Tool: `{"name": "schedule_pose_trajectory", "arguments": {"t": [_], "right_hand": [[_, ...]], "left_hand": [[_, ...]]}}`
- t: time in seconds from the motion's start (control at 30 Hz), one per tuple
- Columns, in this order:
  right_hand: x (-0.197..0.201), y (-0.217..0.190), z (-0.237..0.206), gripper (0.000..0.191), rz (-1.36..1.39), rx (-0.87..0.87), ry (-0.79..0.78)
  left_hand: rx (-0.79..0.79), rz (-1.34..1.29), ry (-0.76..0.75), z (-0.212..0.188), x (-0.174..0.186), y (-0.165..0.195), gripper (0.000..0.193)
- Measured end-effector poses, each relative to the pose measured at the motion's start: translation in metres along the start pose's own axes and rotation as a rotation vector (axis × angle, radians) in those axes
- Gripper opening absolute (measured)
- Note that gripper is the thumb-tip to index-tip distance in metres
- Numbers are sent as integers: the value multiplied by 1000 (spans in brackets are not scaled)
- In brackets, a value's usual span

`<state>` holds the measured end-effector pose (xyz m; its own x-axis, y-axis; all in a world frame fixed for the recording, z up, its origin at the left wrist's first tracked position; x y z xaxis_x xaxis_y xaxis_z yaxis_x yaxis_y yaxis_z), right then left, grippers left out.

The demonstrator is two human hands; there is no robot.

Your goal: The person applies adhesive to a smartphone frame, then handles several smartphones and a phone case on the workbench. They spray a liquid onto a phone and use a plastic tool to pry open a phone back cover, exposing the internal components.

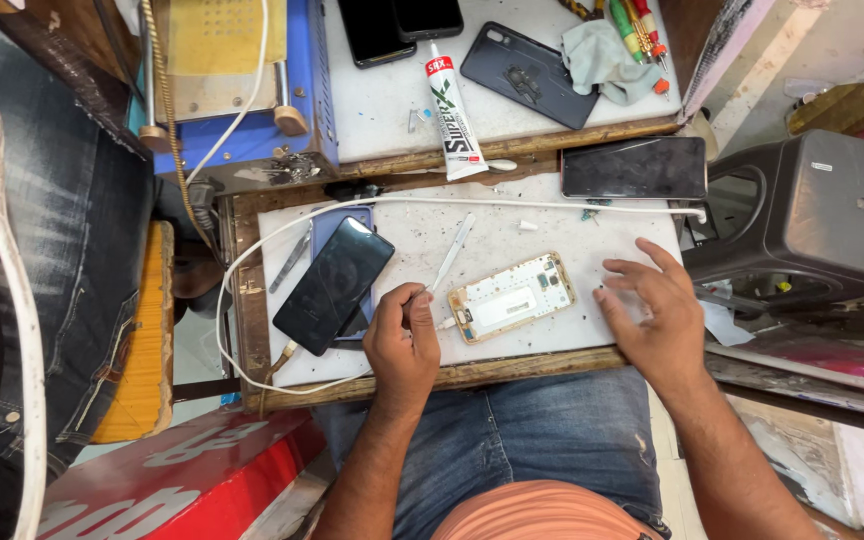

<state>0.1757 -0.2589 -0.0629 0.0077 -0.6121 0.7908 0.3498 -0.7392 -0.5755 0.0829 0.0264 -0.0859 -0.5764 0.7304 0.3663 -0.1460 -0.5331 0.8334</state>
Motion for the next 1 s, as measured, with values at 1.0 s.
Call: {"name": "schedule_pose_trajectory", "arguments": {"t": [1.0], "right_hand": [[-31, -21, 10, 93, -8, 112, -291]], "left_hand": [[-66, 53, -611, 9, -113, 48, 15]]}}
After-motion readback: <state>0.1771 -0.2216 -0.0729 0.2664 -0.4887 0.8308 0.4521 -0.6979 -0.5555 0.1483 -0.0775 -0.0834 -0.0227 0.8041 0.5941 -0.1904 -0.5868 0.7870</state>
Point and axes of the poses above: each hand's wrist, its own z-axis towards the middle knuckle, its own x-axis out of the back of the hand, y = z × x, the point moved 6 cm from there along z, towards the middle knuckle, and after that the axes turned 4 degrees about -x, right-handed, at the moved point
